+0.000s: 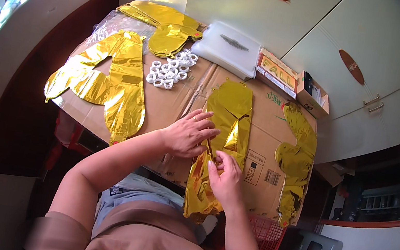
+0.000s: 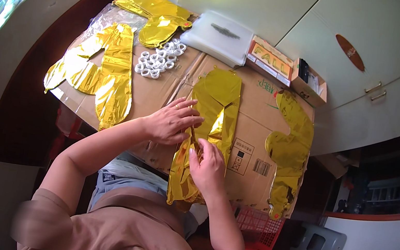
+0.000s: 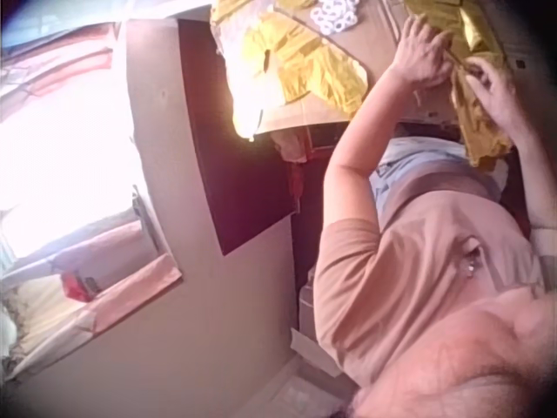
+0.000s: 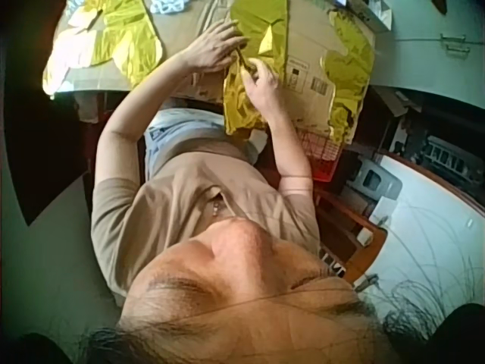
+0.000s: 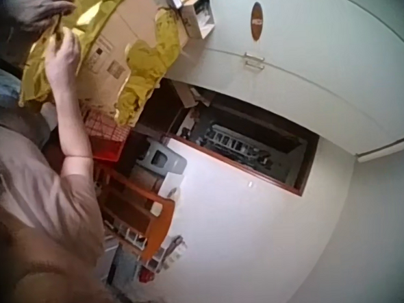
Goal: Folding gold foil balloons on a cardboard workspace.
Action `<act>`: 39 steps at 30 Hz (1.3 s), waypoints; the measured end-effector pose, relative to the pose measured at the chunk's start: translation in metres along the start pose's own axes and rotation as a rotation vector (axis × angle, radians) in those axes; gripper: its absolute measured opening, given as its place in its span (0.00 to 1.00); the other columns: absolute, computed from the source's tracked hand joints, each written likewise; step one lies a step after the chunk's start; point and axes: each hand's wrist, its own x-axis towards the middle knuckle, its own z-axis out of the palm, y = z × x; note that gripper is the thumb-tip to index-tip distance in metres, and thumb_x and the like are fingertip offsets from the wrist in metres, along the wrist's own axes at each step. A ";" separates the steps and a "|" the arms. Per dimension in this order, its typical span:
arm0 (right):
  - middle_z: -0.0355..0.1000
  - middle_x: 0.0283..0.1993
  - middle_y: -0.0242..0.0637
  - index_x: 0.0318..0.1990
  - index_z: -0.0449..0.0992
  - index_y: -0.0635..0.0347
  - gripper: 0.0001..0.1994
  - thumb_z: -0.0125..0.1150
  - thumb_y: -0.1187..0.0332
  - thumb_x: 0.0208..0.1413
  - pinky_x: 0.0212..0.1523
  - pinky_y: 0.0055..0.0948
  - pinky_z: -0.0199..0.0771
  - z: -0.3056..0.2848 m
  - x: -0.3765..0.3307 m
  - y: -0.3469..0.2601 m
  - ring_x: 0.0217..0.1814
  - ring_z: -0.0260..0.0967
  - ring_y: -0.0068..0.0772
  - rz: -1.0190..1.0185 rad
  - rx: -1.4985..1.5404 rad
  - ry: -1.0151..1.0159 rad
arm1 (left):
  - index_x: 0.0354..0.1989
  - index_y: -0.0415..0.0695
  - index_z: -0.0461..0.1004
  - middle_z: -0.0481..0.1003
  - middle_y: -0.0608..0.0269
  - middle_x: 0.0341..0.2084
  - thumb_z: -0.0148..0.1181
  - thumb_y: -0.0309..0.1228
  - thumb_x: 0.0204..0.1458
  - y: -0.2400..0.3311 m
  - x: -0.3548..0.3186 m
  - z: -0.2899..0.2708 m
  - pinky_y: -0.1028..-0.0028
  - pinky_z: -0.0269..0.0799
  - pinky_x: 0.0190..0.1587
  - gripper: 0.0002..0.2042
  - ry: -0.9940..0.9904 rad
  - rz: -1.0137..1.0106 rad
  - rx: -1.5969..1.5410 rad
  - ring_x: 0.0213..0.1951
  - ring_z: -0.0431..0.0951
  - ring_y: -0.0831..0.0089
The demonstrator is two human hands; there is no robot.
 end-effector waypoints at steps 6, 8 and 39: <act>0.78 0.42 0.52 0.60 0.69 0.61 0.24 0.66 0.65 0.56 0.43 0.39 0.78 -0.017 0.008 -0.018 0.40 0.79 0.47 0.277 0.181 -0.332 | 0.53 0.45 0.73 0.70 0.50 0.51 0.58 0.34 0.50 -0.017 -0.005 -0.004 0.47 0.50 0.71 0.20 0.103 -0.051 -0.027 0.68 0.59 0.45; 0.78 0.44 0.51 0.62 0.69 0.61 0.26 0.67 0.68 0.56 0.43 0.34 0.77 -0.015 0.007 -0.020 0.40 0.76 0.38 0.277 0.173 -0.325 | 0.48 0.44 0.75 0.72 0.50 0.48 0.58 0.34 0.48 -0.022 -0.005 -0.007 0.49 0.51 0.71 0.17 0.141 -0.045 -0.063 0.66 0.62 0.46; 0.70 0.46 0.53 0.61 0.64 0.59 0.25 0.57 0.79 0.54 0.45 0.49 0.75 0.028 -0.018 -0.022 0.45 0.73 0.60 0.040 0.017 -0.009 | 0.47 0.44 0.76 0.75 0.56 0.46 0.61 0.26 0.45 0.006 -0.036 -0.008 0.50 0.60 0.67 0.17 0.293 0.005 0.095 0.57 0.73 0.56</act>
